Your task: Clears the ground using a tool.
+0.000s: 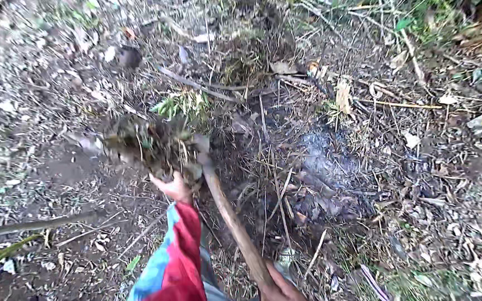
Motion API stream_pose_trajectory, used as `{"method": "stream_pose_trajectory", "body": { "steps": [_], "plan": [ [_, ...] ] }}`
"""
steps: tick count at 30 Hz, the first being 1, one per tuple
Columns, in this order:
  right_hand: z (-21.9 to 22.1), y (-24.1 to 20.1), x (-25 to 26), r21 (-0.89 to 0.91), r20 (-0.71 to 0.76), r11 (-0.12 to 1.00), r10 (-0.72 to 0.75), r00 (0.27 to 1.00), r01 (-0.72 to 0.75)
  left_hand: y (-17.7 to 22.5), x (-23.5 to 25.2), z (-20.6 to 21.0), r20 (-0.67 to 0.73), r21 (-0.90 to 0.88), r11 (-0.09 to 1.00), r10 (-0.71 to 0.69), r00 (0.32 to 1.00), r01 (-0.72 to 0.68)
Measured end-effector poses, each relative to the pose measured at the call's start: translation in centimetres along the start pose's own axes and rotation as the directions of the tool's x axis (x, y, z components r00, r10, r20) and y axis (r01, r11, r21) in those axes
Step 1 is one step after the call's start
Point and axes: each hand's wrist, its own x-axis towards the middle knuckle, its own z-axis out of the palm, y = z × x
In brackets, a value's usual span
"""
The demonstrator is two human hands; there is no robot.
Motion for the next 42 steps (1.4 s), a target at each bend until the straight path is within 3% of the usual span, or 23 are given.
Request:
{"method": "stream_pose_trajectory", "body": {
  "steps": [2, 4, 6, 8, 10, 12, 13, 15, 17, 19, 22, 24, 26, 28, 31, 32, 33, 35, 37, 39, 40, 42],
  "plan": [
    [0.6, -4.9, 3.1, -0.032, -0.032, 0.999, -0.034, 0.999, 0.033, 4.8, 5.5, 4.4, 0.036, -0.109, 0.986, 0.128, 0.991, -0.123],
    [0.4, -11.1, 7.5, -0.117, -0.110, 0.989, -0.107, 0.988, 0.094, 10.7, 10.8, 9.3, 0.167, -0.157, 0.972, 0.202, 0.965, -0.176],
    [-0.8, -17.7, 12.8, -0.227, -0.215, 0.962, -0.201, 0.956, 0.152, 16.0, 15.7, 13.3, 0.440, -0.071, 0.987, 0.164, 0.883, -0.147],
    [-3.0, -23.3, 18.4, -0.326, -0.324, 0.929, -0.285, 0.902, 0.176, 20.3, 17.8, 15.6, 0.603, 0.018, 0.999, 0.027, 0.797, -0.048],
    [-4.9, -27.4, 23.0, -0.411, -0.442, 0.901, -0.332, 0.833, 0.141, 22.3, 17.8, 15.5, 0.638, 0.097, 0.994, -0.030, 0.769, -0.041],
    [-6.1, -27.3, 25.4, -0.403, -0.535, 0.909, -0.329, 0.778, 0.106, 19.9, 15.5, 13.0, 0.648, 0.160, 0.961, 0.070, 0.758, -0.226],
    [-6.5, -25.6, 25.6, -0.378, -0.574, 0.920, -0.324, 0.752, 0.108, 17.5, 13.7, 10.7, 0.702, 0.188, 0.926, 0.107, 0.704, -0.328],
    [-7.6, -17.7, 24.1, -0.290, -0.656, 0.952, -0.272, 0.704, 0.098, 9.4, 8.7, 4.8, 0.799, 0.300, 0.849, 0.026, 0.601, -0.436],
    [-9.3, -6.7, 20.8, -0.253, -0.720, 0.967, -0.177, 0.671, -0.016, -1.9, 3.6, -2.4, 0.807, 0.495, 0.758, -0.219, 0.549, -0.425],
    [-11.1, 3.8, 15.8, -0.132, -0.796, 0.965, 0.035, 0.604, -0.229, -9.5, -1.3, -10.1, 0.690, 0.720, 0.565, -0.520, 0.504, -0.403],
    [-14.3, 16.4, 5.5, 0.041, -0.859, 0.829, 0.315, 0.405, -0.557, -14.8, -8.8, -19.9, 0.453, 0.867, 0.286, -0.795, 0.405, -0.409],
    [-15.0, 22.3, -3.1, 0.145, -0.855, 0.700, 0.443, 0.267, -0.699, -15.5, -13.5, -25.5, 0.313, 0.907, 0.150, -0.865, 0.393, -0.392],
    [-17.0, 25.9, -8.7, 0.273, -0.863, 0.670, 0.487, 0.132, -0.691, -15.9, -16.0, -26.9, 0.293, 0.929, 0.134, -0.838, 0.460, -0.346],
    [-19.8, 28.0, -10.9, 0.426, -0.860, 0.730, 0.510, 0.011, -0.534, -17.3, -16.7, -26.3, 0.314, 0.932, 0.157, -0.801, 0.511, -0.326],
    [-25.1, 28.6, -8.9, 0.610, -0.792, 0.757, 0.597, -0.128, -0.234, -18.0, -17.3, -25.9, 0.280, 0.932, 0.096, -0.800, 0.530, -0.348],
    [-27.1, 28.0, -6.7, 0.628, -0.777, 0.752, 0.618, -0.115, -0.200, -18.0, -17.5, -25.3, 0.270, 0.929, 0.070, -0.801, 0.535, -0.364],
    [-28.7, 27.4, -4.2, 0.630, -0.768, 0.743, 0.639, -0.042, -0.225, -18.2, -17.7, -25.2, 0.265, 0.924, 0.050, -0.799, 0.540, -0.379],
    [-28.8, 28.3, 2.4, 0.541, -0.781, 0.797, 0.594, 0.190, -0.268, -18.7, -18.1, -25.0, 0.268, 0.914, 0.028, -0.792, 0.548, -0.405],
    [-22.8, 27.2, 10.5, 0.521, -0.740, 0.834, 0.548, 0.389, -0.183, -18.5, -18.8, -24.4, 0.265, 0.908, 0.013, -0.793, 0.548, -0.420],
    [-14.9, 21.1, 15.2, 0.692, -0.562, 0.709, 0.647, 0.515, -0.137, -18.6, -19.3, -23.8, 0.266, 0.898, -0.001, -0.795, 0.545, -0.440],
    [-11.9, 19.4, 15.6, 0.760, -0.490, 0.640, 0.679, 0.547, -0.115, -18.6, -19.6, -23.5, 0.264, 0.898, -0.002, -0.797, 0.543, -0.439],
    [-8.4, 18.9, 12.3, 0.785, -0.425, 0.609, 0.665, 0.614, -0.117, -18.1, -19.7, -23.5, 0.251, 0.892, -0.027, -0.800, 0.545, -0.451]
  ]
}}
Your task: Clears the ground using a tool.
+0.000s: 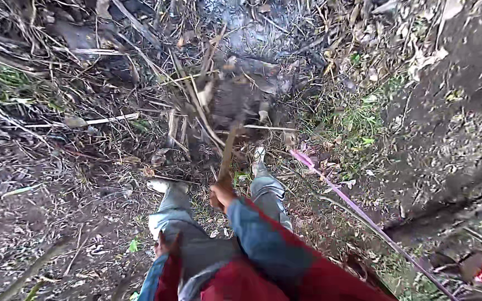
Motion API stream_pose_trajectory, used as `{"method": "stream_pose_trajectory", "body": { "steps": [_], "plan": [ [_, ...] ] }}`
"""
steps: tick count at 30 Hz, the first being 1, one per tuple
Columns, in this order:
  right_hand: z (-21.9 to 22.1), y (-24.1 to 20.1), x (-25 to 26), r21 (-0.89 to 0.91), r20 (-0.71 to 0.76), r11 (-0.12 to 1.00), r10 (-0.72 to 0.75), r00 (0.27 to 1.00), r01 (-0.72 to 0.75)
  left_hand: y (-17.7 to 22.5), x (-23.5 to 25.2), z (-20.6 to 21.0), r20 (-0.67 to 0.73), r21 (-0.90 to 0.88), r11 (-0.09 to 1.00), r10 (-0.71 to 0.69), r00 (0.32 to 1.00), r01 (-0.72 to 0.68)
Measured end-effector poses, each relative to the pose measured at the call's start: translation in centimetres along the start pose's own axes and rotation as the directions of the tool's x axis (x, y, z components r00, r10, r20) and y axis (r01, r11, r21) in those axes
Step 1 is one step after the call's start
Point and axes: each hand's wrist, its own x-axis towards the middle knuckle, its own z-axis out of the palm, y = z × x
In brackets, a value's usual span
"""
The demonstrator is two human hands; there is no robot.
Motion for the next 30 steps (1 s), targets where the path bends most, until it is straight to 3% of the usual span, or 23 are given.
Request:
{"method": "stream_pose_trajectory", "body": {
  "steps": [4, 7, 9, 11, 13, 15, 18, 21, 23, 25, 30],
  "plan": [
    [-13.4, 1.1, -3.3, -0.386, 0.062, 0.920, -0.048, 0.997, 0.069, 1.5, -0.3, -0.4, 0.016, 0.024, 1.000, -0.002, 1.000, 0.001],
    [-23.2, 2.3, -3.7, -0.570, -0.129, 0.821, -0.126, 0.984, 0.030, 2.0, -0.2, -0.4, 0.005, 0.025, 1.000, 0.000, 1.000, 0.000],
    [-27.0, 2.8, -3.4, -0.484, -0.332, 0.874, -0.150, 0.931, -0.032, 2.1, -0.6, -0.4, -0.011, 0.037, 0.999, -0.005, 1.000, 0.006],
    [-29.6, 2.0, -1.8, -0.291, -0.495, 0.956, -0.174, 0.851, 0.026, 1.6, -0.6, -0.3, -0.035, 0.077, 0.997, 0.022, 0.999, -0.019],
    [-30.7, -0.7, 1.3, -0.046, -0.614, 0.994, -0.108, 0.782, 0.102, 1.0, 0.4, 0.4, -0.061, 0.082, 0.996, 0.037, 0.997, -0.032],
    [-29.3, -3.9, 5.0, 0.182, -0.646, 0.967, -0.017, 0.763, 0.176, 0.8, 0.6, 0.8, -0.061, 0.075, 0.997, 0.021, 0.998, -0.016],
    [-20.4, -4.8, 9.2, 0.267, -0.425, 0.952, -0.021, 0.905, 0.147, 0.9, 0.3, 0.6, -0.050, 0.064, 0.998, -0.003, 0.999, 0.006],
    [-5.0, -2.7, 5.0, 0.298, -0.076, 0.954, 0.039, 0.996, -0.015, 0.2, 0.8, 0.7, -0.029, 0.086, 0.996, 0.000, 1.000, 0.003],
    [1.0, -0.9, 0.0, 0.322, 0.038, 0.945, 0.045, 0.998, -0.055, 0.3, 0.7, 0.7, -0.016, 0.065, 0.998, 0.002, 1.000, -0.001],
    [1.4, 0.1, -4.8, 0.300, 0.102, 0.951, 0.046, 0.994, -0.075, 0.0, 0.4, 0.1, -0.016, 0.039, 0.999, 0.008, 1.000, -0.008],
    [-2.9, -0.2, -13.9, 0.131, 0.194, 0.988, 0.057, 0.979, -0.083, 0.1, 1.0, 0.3, -0.006, 0.007, 1.000, 0.016, 1.000, -0.016]
  ]
}}
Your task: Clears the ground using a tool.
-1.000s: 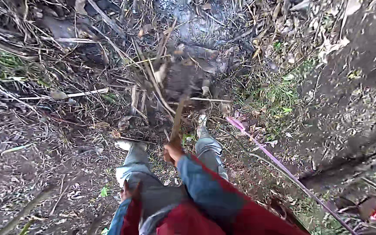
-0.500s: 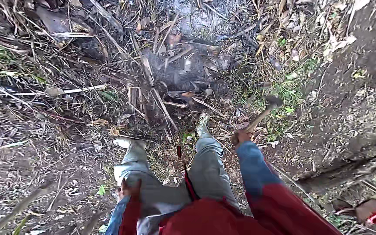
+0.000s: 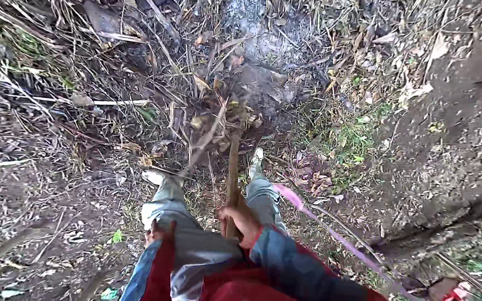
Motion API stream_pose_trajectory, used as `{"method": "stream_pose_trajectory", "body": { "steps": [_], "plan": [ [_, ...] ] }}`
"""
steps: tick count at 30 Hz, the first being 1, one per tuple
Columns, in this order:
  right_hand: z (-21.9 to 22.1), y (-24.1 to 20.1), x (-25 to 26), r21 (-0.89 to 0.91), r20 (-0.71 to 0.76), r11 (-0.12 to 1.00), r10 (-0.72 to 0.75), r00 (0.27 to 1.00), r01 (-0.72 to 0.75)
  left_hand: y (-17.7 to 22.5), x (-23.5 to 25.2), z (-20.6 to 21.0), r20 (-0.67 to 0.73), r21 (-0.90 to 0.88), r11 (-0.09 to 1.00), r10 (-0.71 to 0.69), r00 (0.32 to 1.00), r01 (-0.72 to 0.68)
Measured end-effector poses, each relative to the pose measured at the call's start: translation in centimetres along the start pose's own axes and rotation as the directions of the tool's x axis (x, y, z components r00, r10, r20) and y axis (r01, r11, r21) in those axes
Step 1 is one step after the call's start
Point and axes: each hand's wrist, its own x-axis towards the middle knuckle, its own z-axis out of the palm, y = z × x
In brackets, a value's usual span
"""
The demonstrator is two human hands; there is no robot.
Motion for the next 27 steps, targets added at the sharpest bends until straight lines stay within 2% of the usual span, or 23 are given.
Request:
{"method": "stream_pose_trajectory", "body": {
  "steps": [3, 5, 8, 10, 11, 13, 15, 17, 18, 20, 21, 22, 25, 27],
  "plan": [
    [-1.3, 1.7, -1.8, -0.119, 0.149, 0.993, 0.028, 0.988, -0.010, 0.1, 0.0, 0.4, -0.015, -0.029, 1.000, 0.000, 1.000, -0.001],
    [-3.4, 2.3, 0.3, -0.347, 0.166, 0.936, 0.007, 0.986, 0.052, 0.1, -0.1, 0.9, -0.018, -0.028, 1.000, -0.006, 1.000, 0.005],
    [-7.9, 2.5, 4.5, -0.704, 0.038, 0.699, -0.134, 0.990, 0.122, 0.6, 0.1, 1.1, -0.017, -0.013, 1.000, -0.003, 1.000, 0.002],
    [-11.7, 2.5, 5.1, -0.808, -0.101, 0.585, -0.245, 0.964, 0.065, 0.5, 0.3, 0.9, -0.013, -0.005, 1.000, 0.000, 1.000, 0.000],
    [-14.3, 2.5, 4.9, -0.821, -0.189, 0.571, -0.294, 0.937, 0.013, 0.3, 0.3, 0.8, -0.002, -0.008, 1.000, 0.003, 1.000, -0.003],
    [-20.6, 1.7, 4.7, -0.770, -0.380, 0.628, -0.312, 0.871, -0.111, 0.3, 0.7, 0.8, 0.004, -0.019, 1.000, 0.009, 1.000, -0.009],
    [-26.7, -0.5, 4.1, -0.653, -0.540, 0.736, -0.286, 0.791, -0.179, 0.2, 1.1, 0.4, 0.003, -0.026, 1.000, 0.002, 1.000, -0.002],
    [-30.6, -3.7, 3.7, -0.538, -0.652, 0.823, -0.271, 0.708, -0.180, 0.0, 1.2, 0.1, -0.005, -0.023, 1.000, -0.002, 1.000, 0.002],
    [-31.3, -5.3, 4.6, -0.468, -0.685, 0.875, -0.269, 0.677, -0.126, -0.3, 1.4, 0.0, -0.006, -0.021, 1.000, 0.000, 1.000, 0.000],
    [-30.3, -7.7, 7.7, -0.298, -0.741, 0.953, -0.265, 0.616, 0.052, -1.4, 1.3, 0.1, 0.021, -0.003, 1.000, 0.006, 1.000, -0.006],
    [-28.4, -9.1, 10.0, -0.220, -0.761, 0.965, -0.263, 0.593, 0.146, -1.7, 1.3, 0.2, 0.028, -0.007, 1.000, 0.004, 1.000, -0.004],
    [-25.9, -10.4, 12.8, -0.172, -0.747, 0.958, -0.280, 0.603, 0.231, -1.7, 1.4, 0.2, 0.029, -0.008, 1.000, 0.002, 1.000, -0.001],
    [-16.3, -11.0, 21.8, -0.190, -0.449, 0.901, -0.432, 0.782, 0.389, -2.2, 1.7, 0.5, 0.021, 0.003, 1.000, -0.003, 1.000, 0.003],
    [-3.6, -7.9, 22.9, -0.093, -0.342, 0.967, -0.254, 0.905, 0.237, -3.0, 1.9, 1.0, 0.013, 0.011, 1.000, -0.012, 1.000, 0.011]
  ]
}}
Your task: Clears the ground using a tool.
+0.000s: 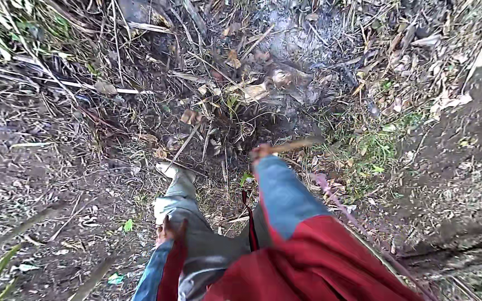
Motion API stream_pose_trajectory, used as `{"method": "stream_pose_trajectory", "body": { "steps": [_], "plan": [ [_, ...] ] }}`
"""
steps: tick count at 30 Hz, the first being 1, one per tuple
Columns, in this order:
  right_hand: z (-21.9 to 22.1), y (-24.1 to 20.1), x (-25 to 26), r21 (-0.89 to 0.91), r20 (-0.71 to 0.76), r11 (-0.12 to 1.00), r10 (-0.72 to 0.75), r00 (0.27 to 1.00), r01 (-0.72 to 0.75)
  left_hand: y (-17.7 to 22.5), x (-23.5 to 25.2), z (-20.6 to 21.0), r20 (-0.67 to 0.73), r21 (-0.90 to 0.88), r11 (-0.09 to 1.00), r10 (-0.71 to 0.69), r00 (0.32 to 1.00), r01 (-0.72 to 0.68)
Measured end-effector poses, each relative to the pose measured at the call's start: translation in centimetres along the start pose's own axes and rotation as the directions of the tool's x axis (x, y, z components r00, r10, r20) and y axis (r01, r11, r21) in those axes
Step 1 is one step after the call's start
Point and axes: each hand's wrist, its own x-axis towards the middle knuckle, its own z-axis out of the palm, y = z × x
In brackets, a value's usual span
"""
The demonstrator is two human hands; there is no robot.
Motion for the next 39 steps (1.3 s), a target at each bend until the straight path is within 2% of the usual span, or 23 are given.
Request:
{"method": "stream_pose_trajectory", "body": {
  "steps": [1, 2, 3, 5, 8, 10, 12, 14, 16, 19, 22, 23, 25, 27, 29, 31, 33, 36, 37, 39],
  "plan": [
    [5.6, 1.8, -4.1, -0.017, 0.093, 0.996, 0.090, 0.992, -0.089, 0.2, 0.1, 0.1, 0.007, 0.005, 1.000, 0.000, 1.000, 0.000],
    [9.3, 3.5, -8.5, -0.064, 0.201, 0.983, 0.179, 0.963, -0.169, 0.6, 0.2, -0.1, 0.013, 0.002, 1.000, 0.003, 1.000, -0.003],
    [10.9, 5.1, -12.1, -0.111, 0.304, 0.968, 0.250, 0.919, -0.227, 0.7, 0.2, -0.2, 0.017, 0.001, 1.000, 0.005, 1.000, -0.005],
    [9.9, 7.2, -16.5, -0.213, 0.412, 0.940, 0.334, 0.848, -0.267, 0.5, 0.1, -0.6, 0.025, 0.006, 1.000, 0.002, 1.000, -0.002],
    [3.0, 7.5, -17.4, -0.445, 0.390, 0.883, 0.344, 0.854, -0.152, 1.1, 0.1, -1.3, 0.043, -0.019, 1.000, 0.004, 0.999, -0.004],
    [-2.3, 8.0, -15.9, -0.571, 0.293, 0.814, 0.321, 0.901, -0.104, 1.0, 0.0, -1.4, 0.045, -0.039, 0.999, -0.006, 0.999, 0.008],
    [-7.1, 8.4, -14.3, -0.596, 0.182, 0.796, 0.266, 0.947, -0.109, 0.9, -0.1, -1.3, 0.036, -0.056, 0.998, -0.008, 0.999, 0.010],
    [-10.6, 7.5, -12.8, -0.530, 0.043, 0.839, 0.170, 0.984, -0.122, 1.0, -0.2, -1.5, 0.022, -0.079, 0.997, 0.010, 1.000, -0.008],
    [-12.9, 5.4, -11.0, -0.411, -0.131, 0.904, 0.070, 0.989, -0.118, 0.9, -0.6, -1.8, 0.021, -0.088, 0.996, 0.020, 1.000, -0.018],
    [-14.0, 0.8, -5.5, -0.219, -0.387, 0.974, -0.133, 0.912, 0.049, 0.7, -0.6, -2.1, 0.045, -0.081, 0.997, 0.019, 0.999, -0.015],
    [-9.5, -4.6, -0.6, -0.079, -0.468, 0.976, -0.215, 0.857, 0.201, 0.0, -0.4, -1.9, 0.075, -0.070, 0.998, 0.003, 0.997, 0.002],
    [-6.6, -5.8, 0.0, -0.071, -0.432, 0.977, -0.213, 0.876, 0.202, -0.2, -0.2, -1.7, 0.081, -0.065, 0.998, 0.004, 0.997, 0.001],
    [0.3, -5.6, -0.6, -0.169, -0.208, 0.975, -0.178, 0.962, 0.144, -0.6, 0.0, -1.3, 0.093, -0.070, 0.998, 0.005, 0.996, 0.001],
    [6.5, -0.9, -2.6, -0.373, 0.054, 0.924, -0.065, 0.996, 0.080, -0.8, 0.0, -0.7, 0.092, -0.071, 0.997, 0.008, 0.996, -0.001],
    [9.6, 4.9, -7.4, -0.619, 0.224, 0.783, 0.110, 0.968, 0.054, -0.6, -0.1, -0.7, 0.093, -0.061, 0.998, 0.008, 0.996, -0.003],
    [8.9, 8.2, -11.7, -0.675, 0.259, 0.737, 0.197, 0.946, 0.031, 0.0, 0.3, -0.8, 0.081, -0.075, 0.997, 0.005, 0.997, 0.001],
    [4.3, 9.5, -14.8, -0.723, 0.266, 0.690, 0.241, 0.933, 0.028, -0.5, -0.3, -0.8, 0.098, -0.082, 0.997, -0.001, 0.995, 0.009],
    [-2.3, 7.8, -14.1, -0.815, 0.213, 0.576, 0.194, 0.958, 0.065, -0.1, 0.2, -1.3, 0.084, -0.115, 0.993, 0.014, 0.996, -0.005],
    [-3.9, 6.9, -13.6, -0.819, 0.181, 0.571, 0.162, 0.970, 0.058, -0.4, 0.1, -1.2, 0.085, -0.120, 0.993, 0.018, 0.996, -0.007],
    [-5.2, 3.7, -11.8, -0.762, 0.108, 0.645, 0.038, 0.993, 0.058, -0.6, 0.3, -1.2, 0.087, -0.137, 0.991, 0.015, 0.996, -0.003]
  ]
}}
